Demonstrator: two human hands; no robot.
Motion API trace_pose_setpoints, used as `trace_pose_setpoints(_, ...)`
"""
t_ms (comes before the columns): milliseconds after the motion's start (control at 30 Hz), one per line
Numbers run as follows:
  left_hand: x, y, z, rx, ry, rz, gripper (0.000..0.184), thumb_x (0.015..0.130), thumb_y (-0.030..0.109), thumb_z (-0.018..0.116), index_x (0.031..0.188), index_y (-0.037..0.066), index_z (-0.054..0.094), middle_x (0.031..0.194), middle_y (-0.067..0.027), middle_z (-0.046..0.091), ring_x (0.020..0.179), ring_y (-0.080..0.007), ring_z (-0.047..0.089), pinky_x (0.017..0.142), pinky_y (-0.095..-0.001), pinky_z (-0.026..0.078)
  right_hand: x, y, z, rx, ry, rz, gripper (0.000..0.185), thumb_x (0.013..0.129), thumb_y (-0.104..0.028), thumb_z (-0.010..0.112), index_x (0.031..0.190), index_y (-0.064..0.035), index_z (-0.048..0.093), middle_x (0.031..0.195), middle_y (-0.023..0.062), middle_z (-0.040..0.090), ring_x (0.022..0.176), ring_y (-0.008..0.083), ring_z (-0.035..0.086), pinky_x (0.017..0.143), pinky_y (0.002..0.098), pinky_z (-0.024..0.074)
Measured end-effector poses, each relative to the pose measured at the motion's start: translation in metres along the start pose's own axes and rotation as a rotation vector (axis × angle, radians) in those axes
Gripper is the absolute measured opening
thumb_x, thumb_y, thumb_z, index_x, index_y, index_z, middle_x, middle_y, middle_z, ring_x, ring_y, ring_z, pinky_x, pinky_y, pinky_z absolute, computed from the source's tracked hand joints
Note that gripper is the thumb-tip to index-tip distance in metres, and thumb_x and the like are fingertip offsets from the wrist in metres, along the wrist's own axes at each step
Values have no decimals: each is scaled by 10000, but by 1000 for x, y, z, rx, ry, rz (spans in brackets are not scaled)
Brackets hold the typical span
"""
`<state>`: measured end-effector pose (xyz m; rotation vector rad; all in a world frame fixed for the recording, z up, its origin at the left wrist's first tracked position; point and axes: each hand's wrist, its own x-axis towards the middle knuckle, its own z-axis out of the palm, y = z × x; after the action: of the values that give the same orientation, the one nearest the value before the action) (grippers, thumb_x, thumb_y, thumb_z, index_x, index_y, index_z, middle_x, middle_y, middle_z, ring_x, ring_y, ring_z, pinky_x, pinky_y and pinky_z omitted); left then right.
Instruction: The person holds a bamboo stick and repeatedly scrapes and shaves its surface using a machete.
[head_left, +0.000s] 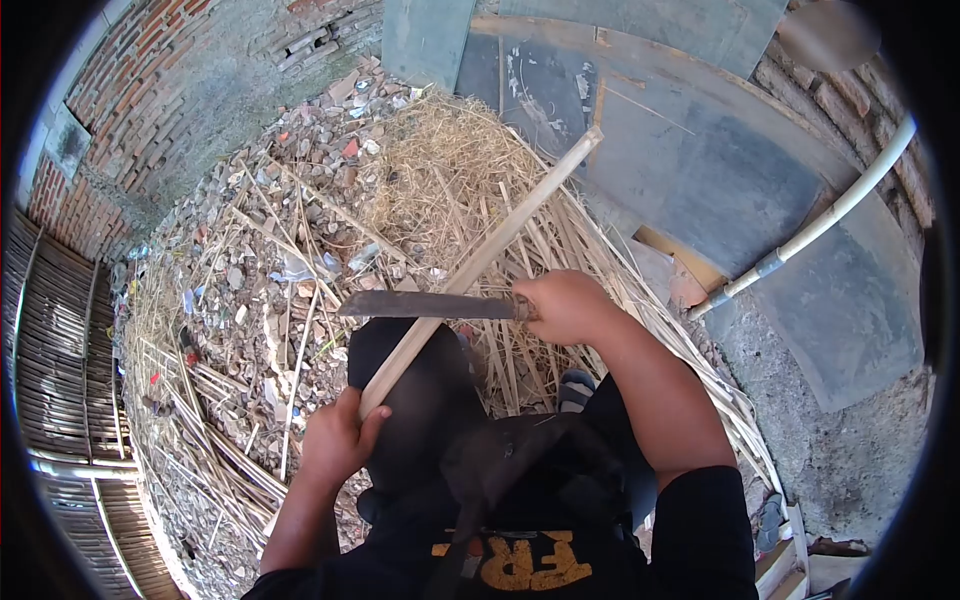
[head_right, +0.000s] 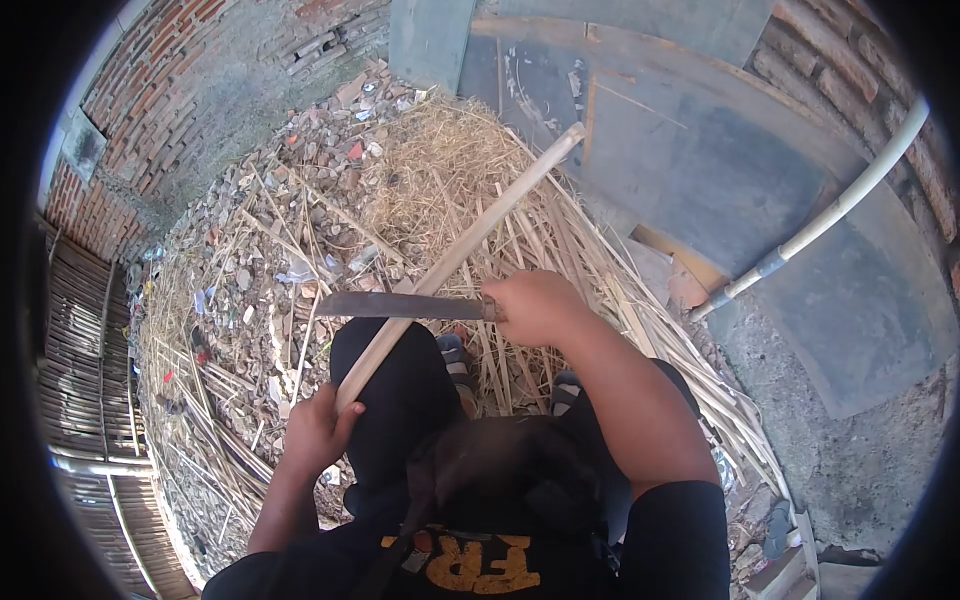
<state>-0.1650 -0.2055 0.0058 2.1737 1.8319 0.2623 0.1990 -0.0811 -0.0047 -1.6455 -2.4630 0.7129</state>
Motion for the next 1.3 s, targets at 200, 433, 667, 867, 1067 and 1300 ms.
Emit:
trace_pose_setpoints(200,-9,11,-11,99,35,13,330,953,341,728,933,53,567,665,-207,655,621,-437,672,563,-541,525,11,59,-4,417,53,270,386,845,-249,777,1148,-28,684,809,152,694,777,323,694,743,432,535)
trace_pose_setpoints(433,-12,13,-18,-5,-89,-133,223,956,233,705,1010,38,613,746,-204,677,710,-462,684,640,-553,535,-9,10,-1,89,-29,4,375,853,-273,782,1125,-28,701,791,163,688,765,288,694,718,416,533)
trace_pose_setpoints(667,-30,13,-3,-64,71,-91,188,964,151,683,1071,5,631,930,-245,693,822,-486,674,694,-558,525,10,52,-1,418,187,164,352,843,-246,786,1101,-23,701,773,148,683,714,265,654,704,410,516)
trace_pose_setpoints(867,-29,8,-11,-56,-15,-136,219,1005,170,619,1157,14,596,1002,-262,692,861,-493,674,725,-576,521,-2,8,10,192,36,-73,278,845,-252,772,1037,-66,696,777,178,675,758,374,673,704,452,509)
trace_pose_setpoints(1067,-27,11,-10,-4,-50,-157,234,1025,204,592,1158,12,585,984,-268,690,843,-489,676,710,-567,531,16,41,9,388,52,84,283,829,-233,789,1021,-47,697,788,184,684,754,369,675,699,440,512)
trace_pose_setpoints(1300,-26,3,-4,-86,12,-59,211,1026,219,606,1069,18,558,809,-247,672,760,-495,662,664,-566,509,-5,-2,-3,206,41,-32,265,833,-231,797,1006,-52,706,774,183,684,762,372,679,695,438,514)
